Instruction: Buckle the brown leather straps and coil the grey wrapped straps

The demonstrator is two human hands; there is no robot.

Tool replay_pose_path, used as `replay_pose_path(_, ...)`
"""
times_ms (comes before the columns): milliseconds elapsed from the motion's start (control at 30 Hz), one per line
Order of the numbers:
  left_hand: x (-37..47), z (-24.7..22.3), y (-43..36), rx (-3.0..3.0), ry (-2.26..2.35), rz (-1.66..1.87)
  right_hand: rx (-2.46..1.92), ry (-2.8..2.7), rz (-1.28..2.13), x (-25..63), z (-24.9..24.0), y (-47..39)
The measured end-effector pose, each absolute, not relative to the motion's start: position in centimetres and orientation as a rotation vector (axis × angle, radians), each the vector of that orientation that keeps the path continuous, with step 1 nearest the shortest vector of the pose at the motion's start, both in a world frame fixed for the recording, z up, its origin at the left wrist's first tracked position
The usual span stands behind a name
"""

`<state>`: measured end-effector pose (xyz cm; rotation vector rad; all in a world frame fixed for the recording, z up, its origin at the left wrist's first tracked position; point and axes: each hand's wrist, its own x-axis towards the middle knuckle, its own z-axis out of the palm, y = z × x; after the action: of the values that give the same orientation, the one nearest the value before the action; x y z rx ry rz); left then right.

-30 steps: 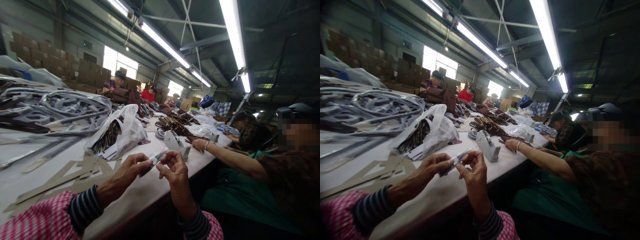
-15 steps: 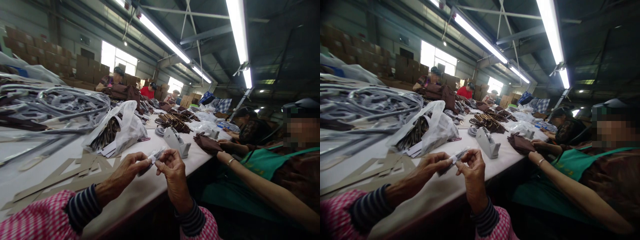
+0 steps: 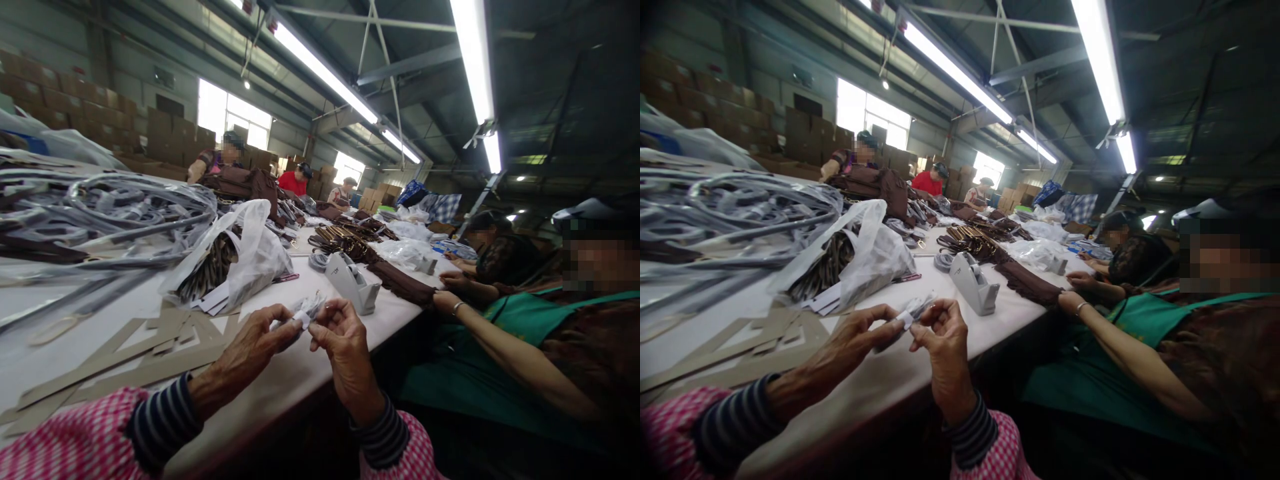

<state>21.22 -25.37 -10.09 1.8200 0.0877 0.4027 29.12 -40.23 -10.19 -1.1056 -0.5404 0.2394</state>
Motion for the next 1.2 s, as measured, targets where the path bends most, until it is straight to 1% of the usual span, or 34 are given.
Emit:
replay_pose_path(200,21.15,-10.15,-25.37,1.87,0.101,0.415,-1.12,-0.545,0.238,29.09,-10.43,-40.25)
replay_pose_path(400,21.31,-10.18,-25.41,1.753,0.124,0.343,-1.118,-0.54,0.252,29.08,-10.43,-40.23)
replay_pose_path(933,21.76,-10.89,-25.21,1.593,0.079,0.282,-1.105,-0.55,0.285,29.33,-10.38,-40.32)
replay_pose_path(1200,21.46,-10.65,-25.61,1.712,0.133,0.312,-1.134,-0.552,0.27,29.39,-10.77,-40.46)
